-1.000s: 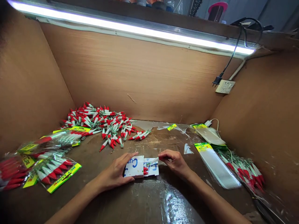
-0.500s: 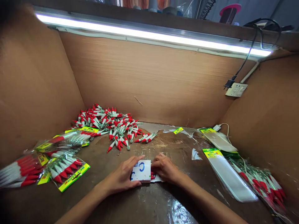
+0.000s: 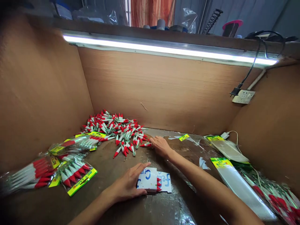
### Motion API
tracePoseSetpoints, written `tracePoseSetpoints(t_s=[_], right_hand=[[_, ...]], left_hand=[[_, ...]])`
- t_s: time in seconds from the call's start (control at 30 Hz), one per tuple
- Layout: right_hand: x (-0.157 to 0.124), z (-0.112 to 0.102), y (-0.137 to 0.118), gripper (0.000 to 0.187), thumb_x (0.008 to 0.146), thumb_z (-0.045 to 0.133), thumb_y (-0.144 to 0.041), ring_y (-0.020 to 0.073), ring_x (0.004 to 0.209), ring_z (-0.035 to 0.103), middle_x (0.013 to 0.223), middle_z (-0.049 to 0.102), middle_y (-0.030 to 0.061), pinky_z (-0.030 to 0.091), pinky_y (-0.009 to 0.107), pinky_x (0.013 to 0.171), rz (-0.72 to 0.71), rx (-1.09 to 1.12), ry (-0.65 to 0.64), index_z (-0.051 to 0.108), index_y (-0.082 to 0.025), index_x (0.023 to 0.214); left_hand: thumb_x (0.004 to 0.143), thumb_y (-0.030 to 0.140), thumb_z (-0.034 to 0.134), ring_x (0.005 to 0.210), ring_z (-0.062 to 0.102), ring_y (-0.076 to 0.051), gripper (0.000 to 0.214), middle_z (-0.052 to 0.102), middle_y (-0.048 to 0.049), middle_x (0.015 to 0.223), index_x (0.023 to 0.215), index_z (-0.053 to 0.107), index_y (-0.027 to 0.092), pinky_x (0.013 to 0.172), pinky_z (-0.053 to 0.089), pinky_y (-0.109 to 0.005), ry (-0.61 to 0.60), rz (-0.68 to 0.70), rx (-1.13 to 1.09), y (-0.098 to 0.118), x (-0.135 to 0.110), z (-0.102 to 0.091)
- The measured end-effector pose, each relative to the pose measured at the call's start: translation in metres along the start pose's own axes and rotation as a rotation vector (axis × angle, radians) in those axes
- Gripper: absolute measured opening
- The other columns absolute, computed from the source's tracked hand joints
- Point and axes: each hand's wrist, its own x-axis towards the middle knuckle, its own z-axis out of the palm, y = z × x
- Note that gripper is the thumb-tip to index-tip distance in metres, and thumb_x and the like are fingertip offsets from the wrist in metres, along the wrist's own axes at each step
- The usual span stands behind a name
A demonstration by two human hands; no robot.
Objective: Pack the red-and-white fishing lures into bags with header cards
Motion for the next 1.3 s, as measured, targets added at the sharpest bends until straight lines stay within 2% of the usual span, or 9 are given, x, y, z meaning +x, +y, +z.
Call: tracePoseSetpoints(t_s=[0.23,0.37,0.53,0.7,0.83,0.93,1.07,1.23,1.3], right_hand=[[-0.006,-0.024,0.008,0.040,0.097,0.041,-0.013,0.0195,0.095,0.062,0.111,0.066,0.0117,0.047,0.032,0.084,0.044,0.121,0.155,0.044,-0.016,0.137],[-0.030,-0.043,0.025,0.037,0.094,0.053,-0.023,0.0143,0.071,0.059,0.090,0.066,0.0035,0.046,0.025,0.066,0.155,0.474,0.181,0.050,-0.019,0.131],[-0.073,-0.043,0.040,0.046,0.083,0.062,-0.020,0.0136,0.070,0.058,0.086,0.063,0.0018,0.046,0.024,0.061,0.291,0.778,0.095,0.052,-0.016,0.127],[-0.096,-0.037,0.043,0.057,0.084,0.060,-0.022,0.0169,0.080,0.061,0.095,0.065,0.0041,0.049,0.027,0.067,0.373,0.762,0.164,0.044,-0.020,0.138],[-0.108,-0.034,0.044,0.073,0.085,0.057,-0.020,0.0159,0.072,0.062,0.090,0.068,0.0031,0.047,0.026,0.065,0.412,0.742,0.111,0.027,-0.019,0.151],[-0.116,-0.036,0.043,0.080,0.081,0.057,-0.014,0.0152,0.070,0.061,0.089,0.069,0.0014,0.046,0.027,0.067,0.418,0.612,0.108,0.026,-0.022,0.154],[-0.123,-0.048,0.039,0.069,0.082,0.059,-0.018,0.0129,0.067,0.058,0.090,0.065,0.0001,0.046,0.027,0.068,0.415,0.674,0.218,0.038,-0.025,0.148],[-0.137,-0.061,0.024,0.042,0.083,0.070,-0.037,0.0164,0.074,0.065,0.093,0.068,0.0030,0.049,0.027,0.064,0.508,1.264,0.294,0.053,-0.024,0.119],[-0.147,-0.059,0.017,0.037,0.081,0.075,-0.039,0.0184,0.079,0.068,0.094,0.070,0.0048,0.050,0.027,0.066,0.570,1.393,0.282,0.053,-0.023,0.106]], left_hand=[[0.065,0.032,0.084,0.120,0.056,-0.032,0.104,0.051,-0.0076,0.138,0.152,0.027,0.037,0.103,0.045,-0.045,-0.009,-0.010,-0.026,-0.002,0.000,0.000],[0.067,0.034,0.083,0.123,0.054,-0.033,0.102,0.049,-0.0080,0.142,0.152,0.027,0.037,0.105,0.043,-0.046,-0.021,0.002,-0.019,-0.003,-0.002,0.000],[0.070,0.032,0.081,0.124,0.053,-0.032,0.098,0.048,-0.0087,0.144,0.153,0.027,0.036,0.106,0.042,-0.047,-0.042,0.006,-0.001,-0.001,-0.001,-0.003],[0.071,0.029,0.080,0.126,0.052,-0.030,0.099,0.049,-0.0068,0.143,0.153,0.026,0.037,0.107,0.042,-0.045,-0.028,0.039,-0.010,0.001,0.000,-0.005],[0.070,0.027,0.080,0.123,0.054,-0.030,0.097,0.050,-0.0060,0.142,0.152,0.028,0.038,0.106,0.043,-0.045,-0.032,0.018,-0.004,0.004,-0.001,-0.006],[0.072,0.027,0.078,0.124,0.053,-0.030,0.095,0.049,-0.0064,0.144,0.152,0.028,0.037,0.106,0.043,-0.044,-0.035,0.002,0.003,0.005,-0.001,-0.007],[0.072,0.029,0.078,0.127,0.052,-0.030,0.095,0.047,-0.0062,0.146,0.152,0.028,0.037,0.107,0.042,-0.043,-0.048,-0.001,0.011,0.005,-0.001,-0.008],[0.071,0.030,0.080,0.124,0.054,-0.030,0.098,0.049,-0.0057,0.143,0.152,0.027,0.039,0.105,0.043,-0.043,-0.042,-0.005,0.018,0.002,-0.001,-0.006],[0.069,0.029,0.081,0.123,0.054,-0.030,0.100,0.050,-0.0058,0.141,0.153,0.026,0.038,0.105,0.044,-0.043,-0.038,0.012,0.019,0.001,0.000,-0.005]])
